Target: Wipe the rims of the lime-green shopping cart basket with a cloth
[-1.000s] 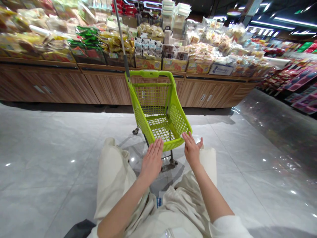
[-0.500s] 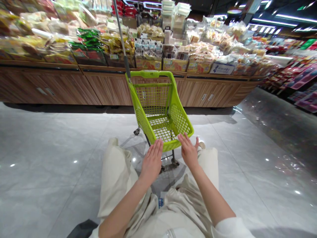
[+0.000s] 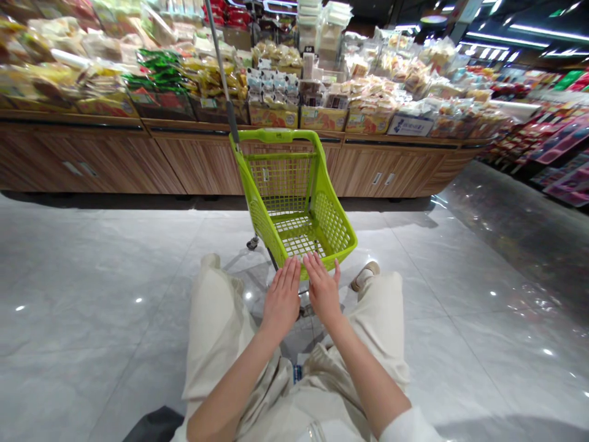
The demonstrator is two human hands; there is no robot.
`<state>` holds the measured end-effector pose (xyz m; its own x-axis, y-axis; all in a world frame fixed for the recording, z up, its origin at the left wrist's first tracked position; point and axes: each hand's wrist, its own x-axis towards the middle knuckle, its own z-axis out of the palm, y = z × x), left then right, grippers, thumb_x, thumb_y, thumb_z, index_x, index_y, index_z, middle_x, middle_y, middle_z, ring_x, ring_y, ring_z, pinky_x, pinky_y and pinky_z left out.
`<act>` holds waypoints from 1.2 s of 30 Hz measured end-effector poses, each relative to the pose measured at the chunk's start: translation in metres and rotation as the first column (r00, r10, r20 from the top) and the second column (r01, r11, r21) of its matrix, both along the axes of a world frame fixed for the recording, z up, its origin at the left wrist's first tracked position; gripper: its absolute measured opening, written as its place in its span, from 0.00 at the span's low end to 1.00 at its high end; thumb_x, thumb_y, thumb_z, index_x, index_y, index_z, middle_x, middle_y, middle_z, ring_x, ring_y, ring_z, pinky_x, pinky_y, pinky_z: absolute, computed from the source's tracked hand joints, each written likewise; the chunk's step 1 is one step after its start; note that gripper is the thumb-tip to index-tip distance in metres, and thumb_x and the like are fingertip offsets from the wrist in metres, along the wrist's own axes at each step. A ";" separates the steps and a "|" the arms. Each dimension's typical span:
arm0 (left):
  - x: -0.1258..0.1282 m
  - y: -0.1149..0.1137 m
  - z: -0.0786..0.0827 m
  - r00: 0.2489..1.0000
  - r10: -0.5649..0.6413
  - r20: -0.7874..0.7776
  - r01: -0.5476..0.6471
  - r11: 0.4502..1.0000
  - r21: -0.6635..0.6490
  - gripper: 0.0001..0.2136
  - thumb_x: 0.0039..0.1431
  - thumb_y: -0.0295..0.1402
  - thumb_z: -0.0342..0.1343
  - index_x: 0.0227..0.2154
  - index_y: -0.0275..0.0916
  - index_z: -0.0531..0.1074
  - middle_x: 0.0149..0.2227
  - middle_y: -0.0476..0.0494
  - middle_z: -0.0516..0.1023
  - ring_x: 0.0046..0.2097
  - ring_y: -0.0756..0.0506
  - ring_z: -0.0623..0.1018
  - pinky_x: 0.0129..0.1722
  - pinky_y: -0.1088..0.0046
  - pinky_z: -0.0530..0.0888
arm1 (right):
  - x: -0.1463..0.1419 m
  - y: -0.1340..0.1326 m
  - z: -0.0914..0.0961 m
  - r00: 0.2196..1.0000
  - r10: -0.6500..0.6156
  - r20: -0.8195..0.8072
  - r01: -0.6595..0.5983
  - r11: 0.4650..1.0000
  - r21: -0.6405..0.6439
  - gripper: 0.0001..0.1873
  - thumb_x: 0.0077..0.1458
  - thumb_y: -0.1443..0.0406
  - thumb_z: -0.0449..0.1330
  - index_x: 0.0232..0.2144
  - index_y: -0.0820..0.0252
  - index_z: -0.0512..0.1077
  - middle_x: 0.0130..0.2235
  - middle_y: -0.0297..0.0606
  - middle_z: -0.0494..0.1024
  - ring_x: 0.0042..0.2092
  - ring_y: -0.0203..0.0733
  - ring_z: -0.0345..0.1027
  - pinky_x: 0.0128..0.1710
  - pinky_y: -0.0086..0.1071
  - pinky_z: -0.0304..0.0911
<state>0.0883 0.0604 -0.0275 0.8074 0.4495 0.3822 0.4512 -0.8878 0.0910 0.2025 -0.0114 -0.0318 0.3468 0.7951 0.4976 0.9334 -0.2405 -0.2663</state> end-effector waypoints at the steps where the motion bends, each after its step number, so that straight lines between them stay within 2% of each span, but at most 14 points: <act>1: 0.000 0.000 0.000 1.000 -0.002 -0.002 0.002 1.000 -0.001 0.39 0.56 0.21 0.45 0.69 0.30 0.37 0.71 0.34 0.49 0.72 0.42 0.47 0.69 0.58 0.55 | 0.009 -0.004 -0.001 1.000 0.001 0.022 -0.001 1.000 -0.002 0.39 0.52 0.78 0.45 0.65 0.54 0.56 0.65 0.40 0.65 0.69 0.38 0.51 0.68 0.51 0.22; 3: -0.001 0.000 0.001 1.000 -0.009 -0.010 0.009 1.000 0.000 0.39 0.55 0.21 0.46 0.69 0.30 0.38 0.71 0.34 0.49 0.72 0.42 0.46 0.69 0.58 0.55 | 0.036 -0.015 -0.002 0.998 -0.033 0.050 0.033 0.999 0.005 0.39 0.52 0.78 0.46 0.65 0.53 0.58 0.64 0.40 0.68 0.68 0.40 0.52 0.68 0.53 0.24; 6: 0.000 0.001 0.001 1.000 -0.009 -0.025 0.009 1.000 0.003 0.38 0.56 0.22 0.46 0.69 0.29 0.39 0.71 0.34 0.49 0.72 0.43 0.46 0.69 0.59 0.54 | 0.083 -0.030 -0.004 0.984 -0.178 0.023 0.177 0.984 0.037 0.37 0.53 0.77 0.46 0.63 0.51 0.60 0.62 0.39 0.69 0.68 0.44 0.53 0.67 0.58 0.28; 9: 0.004 -0.001 -0.001 1.000 -0.002 -0.016 0.002 1.000 -0.003 0.37 0.56 0.22 0.45 0.69 0.29 0.40 0.71 0.35 0.49 0.72 0.42 0.46 0.69 0.59 0.54 | 0.102 -0.034 -0.004 0.962 -0.272 -0.033 0.273 0.961 0.044 0.36 0.53 0.77 0.46 0.62 0.51 0.62 0.62 0.39 0.69 0.68 0.47 0.52 0.66 0.61 0.30; 12: 0.008 -0.005 -0.004 1.000 0.010 0.005 -0.010 1.000 -0.012 0.37 0.56 0.22 0.45 0.69 0.28 0.42 0.71 0.35 0.50 0.72 0.42 0.47 0.69 0.59 0.54 | 0.074 -0.021 -0.002 0.970 -0.238 -0.060 0.241 0.969 0.056 0.36 0.52 0.77 0.46 0.62 0.53 0.63 0.62 0.40 0.70 0.68 0.46 0.52 0.66 0.59 0.30; 16: 0.011 -0.007 -0.008 0.999 0.036 0.021 -0.036 0.999 -0.007 0.35 0.58 0.23 0.45 0.68 0.28 0.43 0.71 0.35 0.51 0.72 0.43 0.47 0.69 0.59 0.55 | 0.010 0.001 0.003 0.998 -0.035 -0.042 0.036 0.999 0.014 0.37 0.52 0.78 0.46 0.64 0.57 0.60 0.64 0.42 0.67 0.69 0.41 0.49 0.68 0.51 0.29; 19: 0.009 -0.008 -0.006 0.999 0.039 0.020 -0.038 0.999 -0.021 0.36 0.57 0.22 0.45 0.69 0.28 0.42 0.71 0.35 0.51 0.72 0.43 0.47 0.69 0.59 0.56 | 0.001 0.002 0.007 1.000 0.027 -0.013 -0.027 1.000 -0.010 0.36 0.53 0.77 0.46 0.64 0.56 0.59 0.64 0.41 0.66 0.70 0.40 0.48 0.68 0.51 0.27; 22: 0.008 -0.009 -0.001 1.000 0.021 0.019 -0.020 0.999 -0.051 0.37 0.55 0.21 0.46 0.68 0.28 0.43 0.71 0.34 0.50 0.72 0.42 0.47 0.69 0.58 0.55 | 0.038 -0.012 0.004 0.998 0.022 0.057 -0.022 1.000 -0.008 0.35 0.55 0.77 0.46 0.64 0.54 0.60 0.62 0.39 0.69 0.69 0.40 0.50 0.68 0.53 0.26; 26: 0.011 -0.011 0.000 0.999 0.006 0.043 -0.003 0.997 -0.072 0.38 0.54 0.22 0.47 0.69 0.29 0.42 0.71 0.35 0.49 0.72 0.42 0.47 0.69 0.58 0.55 | 0.115 -0.035 -0.007 0.983 -0.163 0.085 0.159 0.986 0.053 0.35 0.54 0.77 0.46 0.62 0.51 0.62 0.60 0.39 0.72 0.67 0.43 0.55 0.67 0.56 0.30; 29: 0.015 -0.013 -0.002 0.999 0.005 0.048 -0.001 0.997 -0.071 0.39 0.54 0.22 0.47 0.69 0.29 0.41 0.71 0.34 0.49 0.72 0.41 0.47 0.69 0.57 0.55 | 0.143 -0.041 -0.012 0.966 -0.252 0.060 0.246 0.966 0.082 0.37 0.52 0.78 0.46 0.62 0.50 0.62 0.61 0.39 0.72 0.67 0.44 0.55 0.66 0.58 0.34; 31: 0.017 -0.014 -0.003 0.999 0.007 0.042 -0.005 0.998 -0.066 0.39 0.53 0.22 0.47 0.69 0.28 0.41 0.71 0.34 0.49 0.72 0.41 0.46 0.69 0.57 0.55 | 0.133 -0.036 -0.013 0.960 -0.280 0.024 0.277 0.957 0.089 0.38 0.51 0.78 0.46 0.62 0.52 0.62 0.61 0.41 0.71 0.67 0.45 0.55 0.65 0.57 0.37; 33: 0.019 -0.015 -0.005 0.999 0.010 0.037 -0.008 0.998 -0.060 0.39 0.53 0.22 0.47 0.69 0.28 0.41 0.71 0.34 0.48 0.72 0.41 0.46 0.69 0.57 0.55 | 0.102 -0.025 -0.010 0.965 -0.263 -0.003 0.262 0.961 0.089 0.37 0.51 0.78 0.46 0.62 0.54 0.62 0.61 0.42 0.71 0.67 0.45 0.54 0.66 0.55 0.37; 36: 0.019 -0.016 -0.007 0.999 0.020 0.032 -0.018 0.999 -0.042 0.39 0.54 0.21 0.46 0.69 0.28 0.39 0.71 0.34 0.48 0.72 0.42 0.46 0.69 0.58 0.56 | 0.043 -0.008 -0.003 0.996 -0.088 0.006 0.087 0.995 0.043 0.36 0.51 0.78 0.46 0.62 0.58 0.62 0.62 0.42 0.70 0.68 0.41 0.53 0.68 0.49 0.34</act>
<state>0.1074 0.0446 -0.0341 0.7861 0.4808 0.3885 0.4641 -0.8742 0.1428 0.2456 -0.0189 -0.0349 0.4098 0.7397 0.5337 0.9115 -0.3097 -0.2707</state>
